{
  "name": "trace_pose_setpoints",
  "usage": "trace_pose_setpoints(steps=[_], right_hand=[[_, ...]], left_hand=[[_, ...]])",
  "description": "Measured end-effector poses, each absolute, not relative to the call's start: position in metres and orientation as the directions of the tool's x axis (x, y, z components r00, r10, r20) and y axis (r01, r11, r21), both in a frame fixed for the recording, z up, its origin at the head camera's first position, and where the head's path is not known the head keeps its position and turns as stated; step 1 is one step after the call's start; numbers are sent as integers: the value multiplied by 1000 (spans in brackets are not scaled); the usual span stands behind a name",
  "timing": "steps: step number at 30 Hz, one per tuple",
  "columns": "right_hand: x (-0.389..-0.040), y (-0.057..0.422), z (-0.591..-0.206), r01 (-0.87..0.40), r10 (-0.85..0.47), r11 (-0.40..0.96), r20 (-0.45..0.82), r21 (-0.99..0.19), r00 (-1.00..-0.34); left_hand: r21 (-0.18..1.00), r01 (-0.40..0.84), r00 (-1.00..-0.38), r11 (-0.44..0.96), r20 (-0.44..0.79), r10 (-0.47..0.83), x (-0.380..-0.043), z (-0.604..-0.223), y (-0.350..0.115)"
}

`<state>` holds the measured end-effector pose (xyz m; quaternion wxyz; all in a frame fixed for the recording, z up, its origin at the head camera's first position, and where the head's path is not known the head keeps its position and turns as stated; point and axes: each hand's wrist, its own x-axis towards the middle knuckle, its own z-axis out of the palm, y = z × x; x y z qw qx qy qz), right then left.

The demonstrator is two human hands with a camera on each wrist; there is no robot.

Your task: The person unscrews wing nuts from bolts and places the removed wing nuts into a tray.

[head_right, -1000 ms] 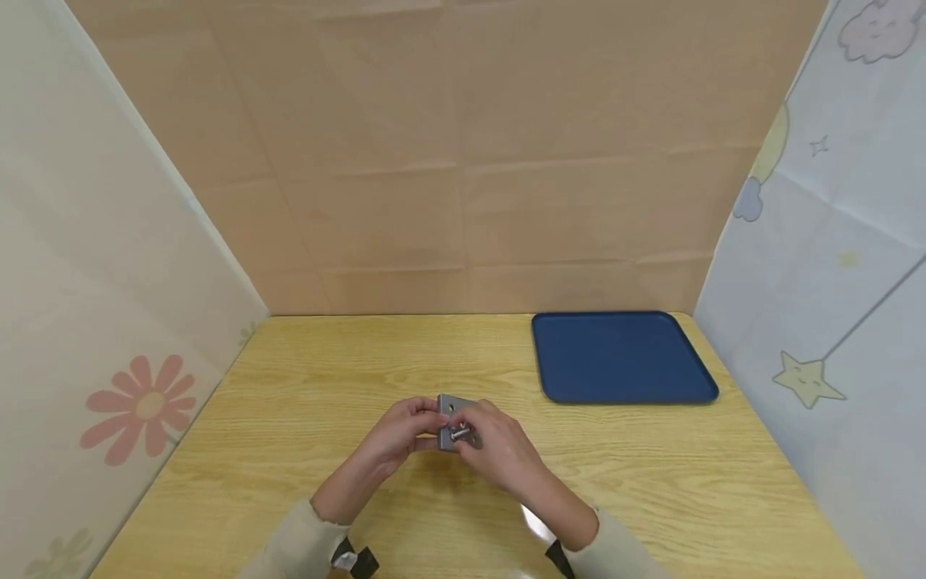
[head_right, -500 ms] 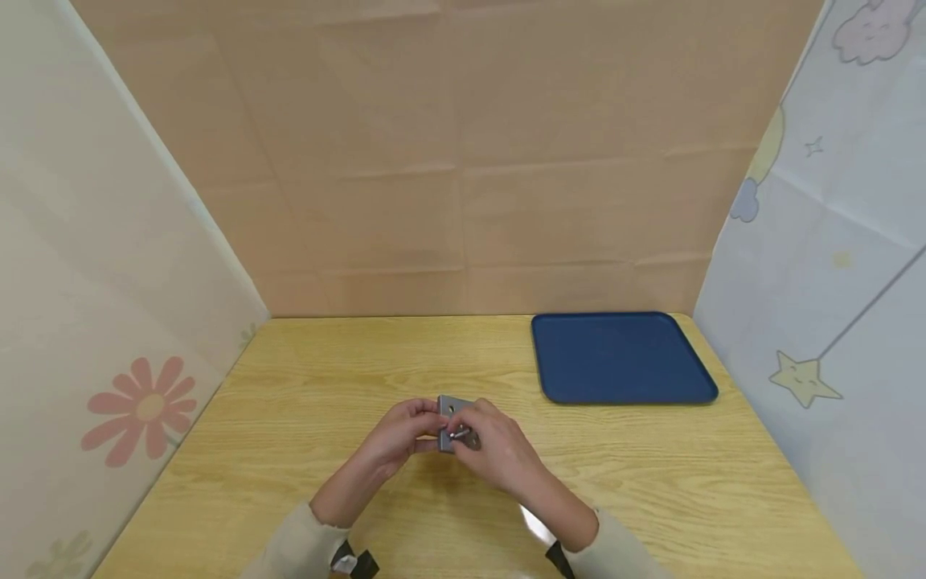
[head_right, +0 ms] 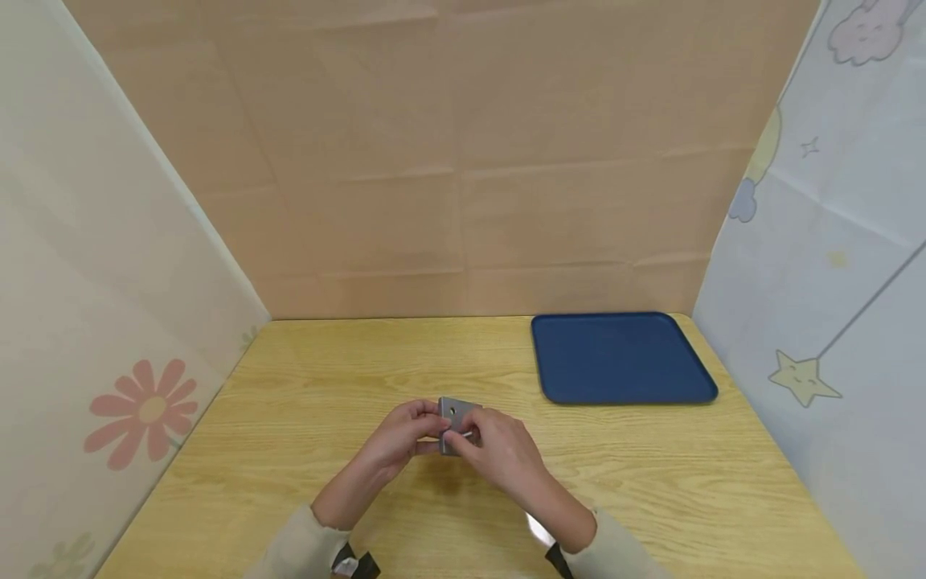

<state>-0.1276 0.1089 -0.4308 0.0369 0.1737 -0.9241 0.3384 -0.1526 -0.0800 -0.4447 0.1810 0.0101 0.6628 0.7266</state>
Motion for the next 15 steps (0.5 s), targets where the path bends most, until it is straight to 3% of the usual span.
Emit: trace_pose_setpoints(steps=[15], right_hand=[[-129, 109, -429, -368, -317, 709, 195, -602, -928]], left_hand=[[967, -251, -934, -55, -226, 278, -154, -445, -80]])
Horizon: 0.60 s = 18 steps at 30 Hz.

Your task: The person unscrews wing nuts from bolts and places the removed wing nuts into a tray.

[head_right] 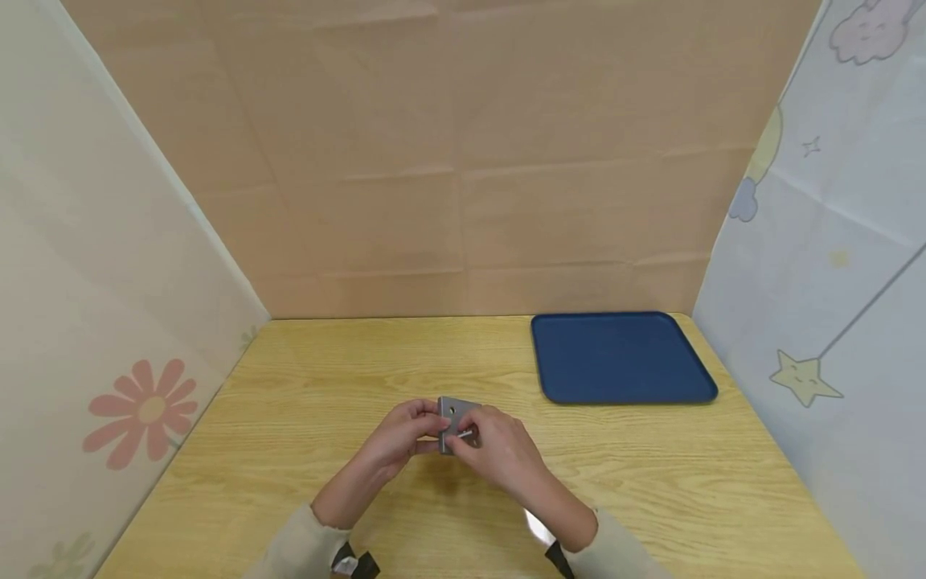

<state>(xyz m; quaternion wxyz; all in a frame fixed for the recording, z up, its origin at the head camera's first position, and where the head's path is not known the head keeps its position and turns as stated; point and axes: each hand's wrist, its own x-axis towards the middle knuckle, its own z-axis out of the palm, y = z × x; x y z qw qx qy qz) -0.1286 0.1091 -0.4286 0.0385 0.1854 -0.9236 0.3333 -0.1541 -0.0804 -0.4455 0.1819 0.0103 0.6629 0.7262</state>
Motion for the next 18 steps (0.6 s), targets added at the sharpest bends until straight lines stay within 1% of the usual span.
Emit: trace_pose_setpoints(steps=[7, 18], right_hand=[[-130, 109, -426, -362, -340, 702, 158, -614, -927], [-129, 109, -424, -409, -402, 665, 162, -625, -901]], left_hand=[[967, -249, -936, -59, -225, 272, -156, -447, -82], [967, -249, -932, -60, -222, 285, -155, -448, -84]])
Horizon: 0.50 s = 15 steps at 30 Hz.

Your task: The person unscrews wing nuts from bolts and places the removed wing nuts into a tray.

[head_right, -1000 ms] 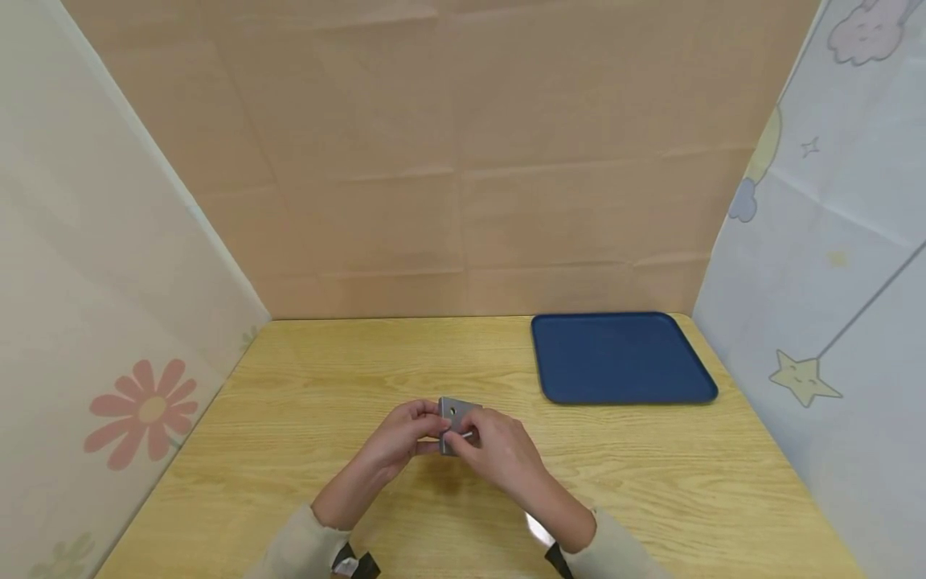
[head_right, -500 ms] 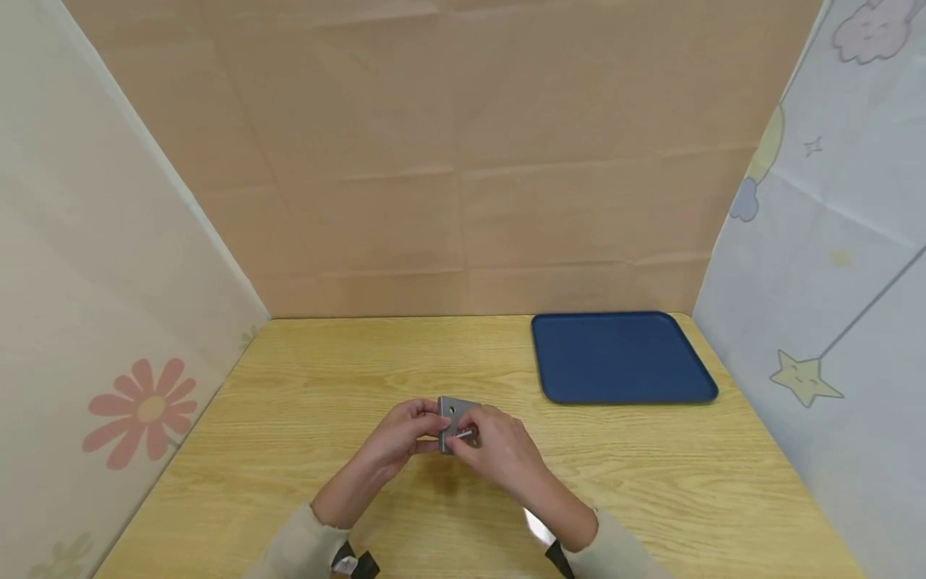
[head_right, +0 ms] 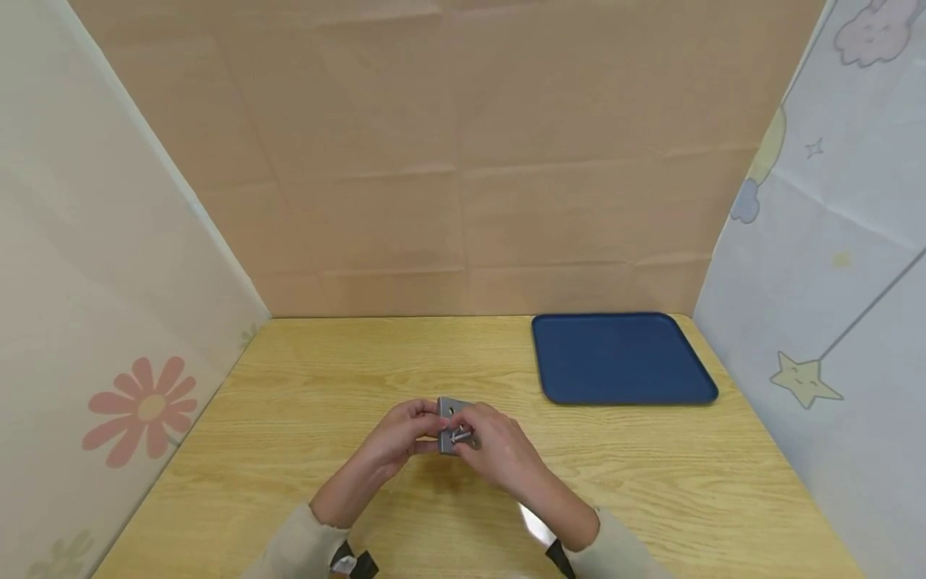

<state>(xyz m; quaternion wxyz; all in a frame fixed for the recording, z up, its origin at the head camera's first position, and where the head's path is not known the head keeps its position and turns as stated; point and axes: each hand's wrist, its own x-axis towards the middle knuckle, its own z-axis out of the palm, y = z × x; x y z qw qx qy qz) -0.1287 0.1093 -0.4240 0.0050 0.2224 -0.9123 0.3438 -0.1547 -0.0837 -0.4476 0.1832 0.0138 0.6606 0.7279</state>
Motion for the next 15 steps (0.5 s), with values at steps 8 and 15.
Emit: trace_pose_setpoints(steps=[8, 15], right_hand=[[-127, 111, -427, -494, -460, 611, 231, -619, -858], [-127, 113, -427, -542, -505, 564, 259, -623, -823]], left_hand=[[964, -257, -929, -64, -229, 290, -153, -447, -82], [964, -251, -929, -82, -216, 301, -152, -448, -83]])
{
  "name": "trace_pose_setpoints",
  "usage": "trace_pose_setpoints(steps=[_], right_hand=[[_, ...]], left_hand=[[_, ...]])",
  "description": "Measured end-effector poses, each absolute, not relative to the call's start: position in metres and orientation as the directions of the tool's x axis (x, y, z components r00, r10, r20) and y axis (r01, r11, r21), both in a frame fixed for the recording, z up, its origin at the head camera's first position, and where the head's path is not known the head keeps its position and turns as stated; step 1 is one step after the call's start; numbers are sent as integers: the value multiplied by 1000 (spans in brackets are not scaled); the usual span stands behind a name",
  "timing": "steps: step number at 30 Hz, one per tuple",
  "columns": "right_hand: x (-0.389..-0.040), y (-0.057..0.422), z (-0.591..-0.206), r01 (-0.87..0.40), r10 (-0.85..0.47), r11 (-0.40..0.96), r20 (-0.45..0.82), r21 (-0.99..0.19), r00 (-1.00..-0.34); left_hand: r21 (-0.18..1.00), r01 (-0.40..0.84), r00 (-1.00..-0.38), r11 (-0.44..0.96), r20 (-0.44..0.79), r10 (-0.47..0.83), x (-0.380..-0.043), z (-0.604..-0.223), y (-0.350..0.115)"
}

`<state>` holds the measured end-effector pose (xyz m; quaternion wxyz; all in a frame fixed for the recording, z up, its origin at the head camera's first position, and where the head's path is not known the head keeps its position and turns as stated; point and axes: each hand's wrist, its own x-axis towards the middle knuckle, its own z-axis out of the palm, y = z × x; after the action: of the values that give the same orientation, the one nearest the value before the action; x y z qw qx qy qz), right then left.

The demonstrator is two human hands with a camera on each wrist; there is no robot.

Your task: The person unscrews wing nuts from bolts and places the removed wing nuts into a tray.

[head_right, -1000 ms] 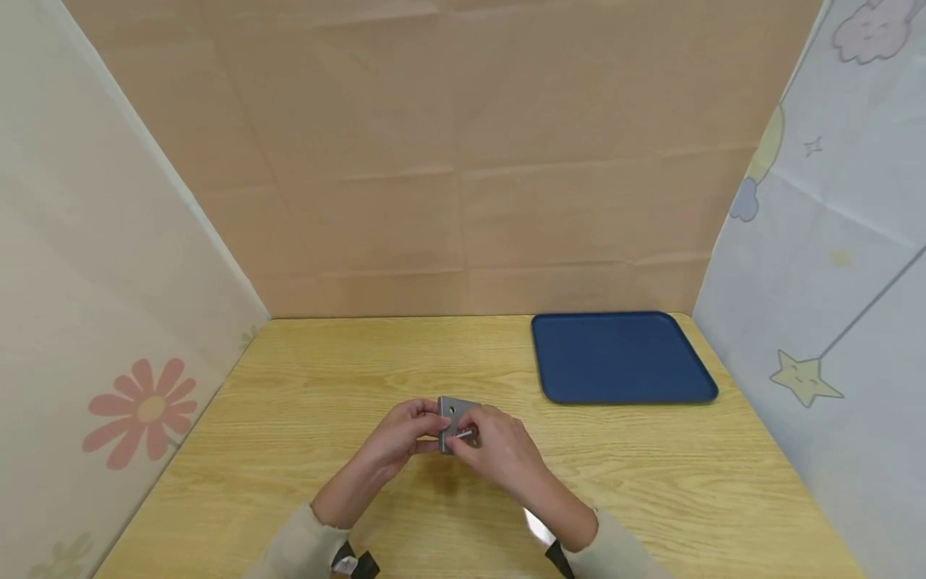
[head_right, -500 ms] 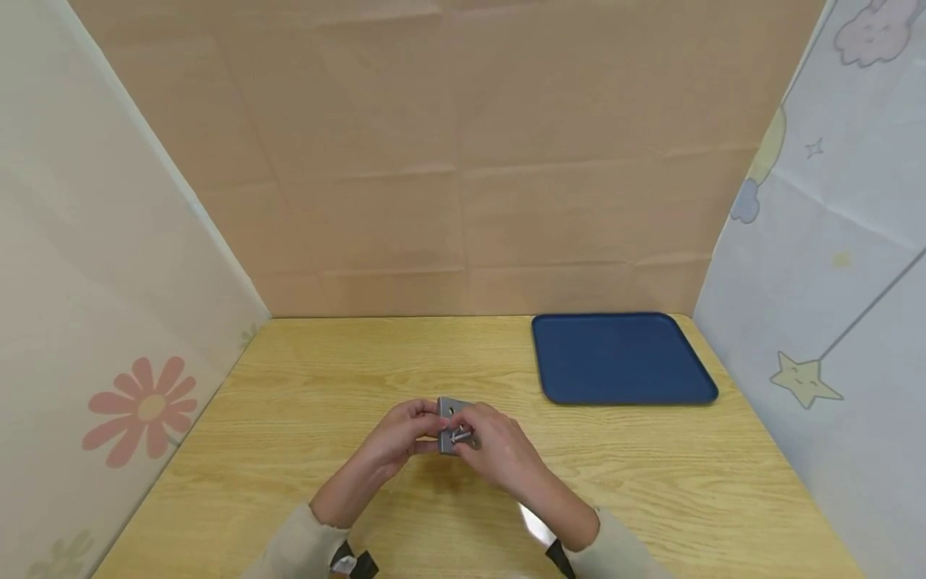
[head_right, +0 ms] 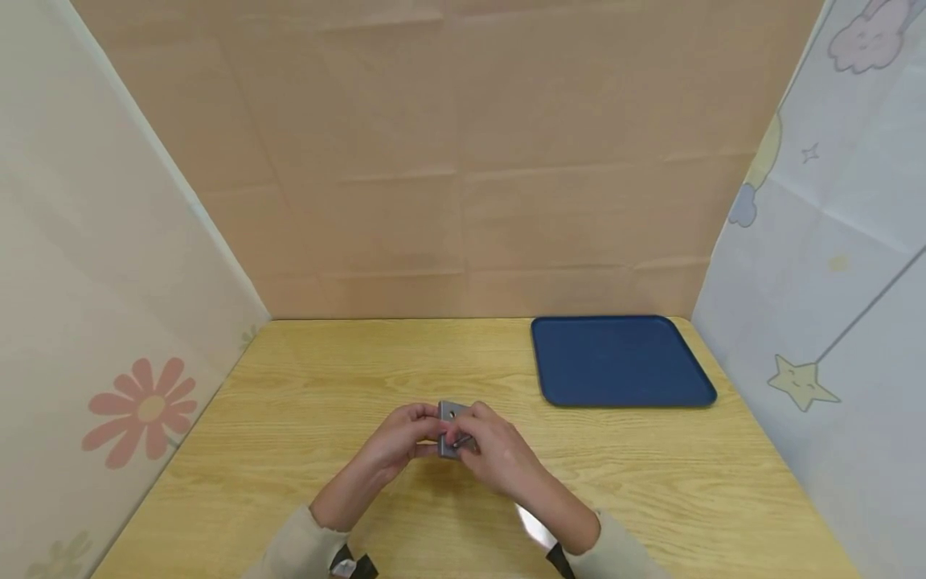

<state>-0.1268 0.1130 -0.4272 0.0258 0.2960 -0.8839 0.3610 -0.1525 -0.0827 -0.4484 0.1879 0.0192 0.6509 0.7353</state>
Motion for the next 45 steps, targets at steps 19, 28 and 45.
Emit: trace_pose_setpoints(steps=[19, 28, 45], right_hand=[[-128, 114, -427, -385, -352, 685, 182, -618, -918], [-128, 116, -427, -404, -384, 686, 171, -605, -907], [-128, 114, -429, -470, -435, 626, 223, -622, -873]], left_hand=[[966, -250, -930, -64, -221, 295, -152, -448, -82], [966, -249, -929, -71, -218, 301, -154, -450, -81], [962, -266, -923, -61, -236, 303, -154, -449, -79]])
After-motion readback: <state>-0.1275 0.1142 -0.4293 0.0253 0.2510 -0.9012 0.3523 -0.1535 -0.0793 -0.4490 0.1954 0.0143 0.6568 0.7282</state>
